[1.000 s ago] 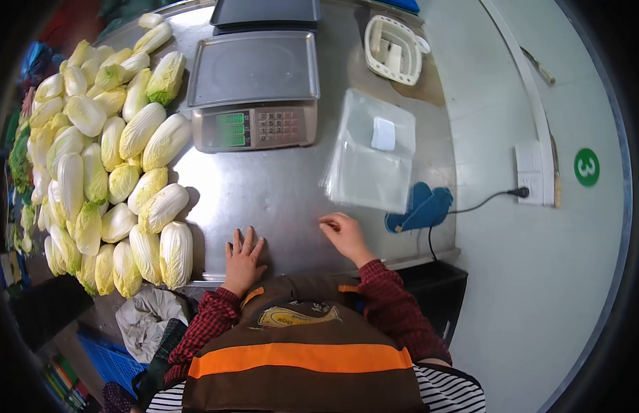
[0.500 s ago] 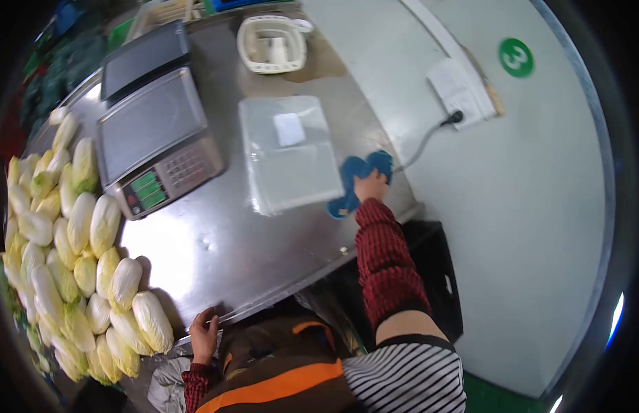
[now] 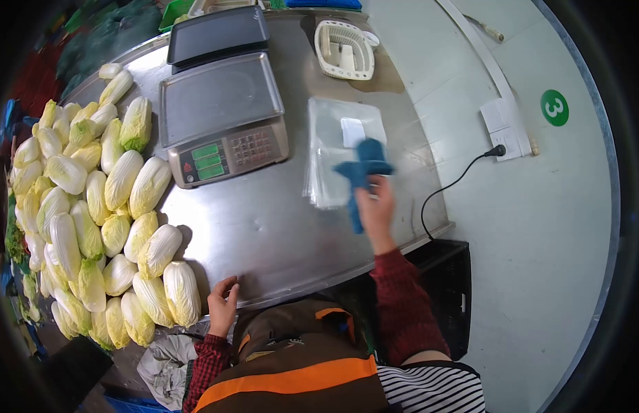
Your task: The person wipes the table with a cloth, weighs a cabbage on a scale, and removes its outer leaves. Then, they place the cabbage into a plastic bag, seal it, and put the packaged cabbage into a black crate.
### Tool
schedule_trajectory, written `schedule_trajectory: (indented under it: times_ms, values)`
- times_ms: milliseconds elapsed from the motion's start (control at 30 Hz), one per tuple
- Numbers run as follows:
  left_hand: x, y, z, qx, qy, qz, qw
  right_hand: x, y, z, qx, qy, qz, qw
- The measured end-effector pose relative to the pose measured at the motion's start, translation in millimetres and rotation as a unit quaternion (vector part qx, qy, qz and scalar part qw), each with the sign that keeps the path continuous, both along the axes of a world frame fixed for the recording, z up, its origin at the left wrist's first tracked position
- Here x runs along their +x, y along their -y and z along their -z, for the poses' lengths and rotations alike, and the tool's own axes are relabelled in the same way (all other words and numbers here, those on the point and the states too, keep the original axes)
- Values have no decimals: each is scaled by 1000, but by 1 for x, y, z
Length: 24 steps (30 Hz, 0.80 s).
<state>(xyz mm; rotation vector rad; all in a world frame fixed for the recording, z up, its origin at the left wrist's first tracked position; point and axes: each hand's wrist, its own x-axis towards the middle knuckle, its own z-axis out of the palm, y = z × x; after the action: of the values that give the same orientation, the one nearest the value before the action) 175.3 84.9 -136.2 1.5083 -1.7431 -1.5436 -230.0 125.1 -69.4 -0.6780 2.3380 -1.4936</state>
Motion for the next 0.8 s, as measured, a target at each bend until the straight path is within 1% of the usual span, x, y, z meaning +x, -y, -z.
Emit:
schedule_trajectory:
  times_ms: [33, 67, 100, 133, 167, 200, 267, 300, 333, 400, 433, 467, 500, 567, 600, 667, 700, 733, 800]
  values:
    - [2, 2, -4, 10, -12, -15, 1000, 22, 27, 12, 38, -30, -84, 995]
    - [7, 3, -6, 10, -12, -19, 1000, 40, 56, 42, 49, -33, -151, 987]
    - [12, 3, -7, 8, -15, -32, 999, 70, 85, 60, 86, -78, -180, 977]
    - [20, 4, -9, 6, -16, -45, 999, 88, 107, 111, 163, -170, -256, 937]
    - [30, 3, -10, 35, -9, -42, 998, 131, 126, 122, 196, -237, -218, 926]
    - [40, -2, -8, 36, -6, -46, 998, 178, 141, 130, 226, -303, -178, 908]
    - [60, -9, -3, 1, 28, -59, 998, 245, 171, 137, 222, -252, -122, 934]
    - [66, -12, -10, 31, 22, -86, 996, 270, 182, 140, 197, -252, -160, 934]
    - [72, -15, -12, 32, 27, -85, 996, 288, 189, 137, 173, -251, -195, 932]
    - [78, -20, -13, 22, 33, -99, 994, 307, 195, 133, 125, -238, -303, 914]
    - [80, -22, -12, 12, 36, -90, 995, 306, 189, 133, 89, -256, -362, 892]
    - [84, -22, -9, 11, 40, -81, 996, 295, 169, 132, 42, -297, -489, 819]
    - [82, -24, 0, 11, 30, -83, 996, 287, 156, 131, 33, -283, -517, 807]
    - [68, -25, -8, 24, 0, -108, 994, 270, 121, 131, 13, -262, -569, 779]
    - [64, -22, -13, 23, 3, -111, 994, 260, 98, 130, 1, -255, -590, 766]
    - [57, -17, -19, 12, 0, -78, 997, 235, 48, 124, -6, -194, -657, 728]
    - [60, -17, -10, -34, 22, -57, 998, 216, 24, 123, 1, -181, -684, 707]
    - [61, -15, -12, -37, 26, -61, 997, 194, 0, 122, 9, -167, -710, 684]
    - [57, -7, -14, 8, 27, -74, 997, 144, -41, 112, 35, -169, -686, 707]
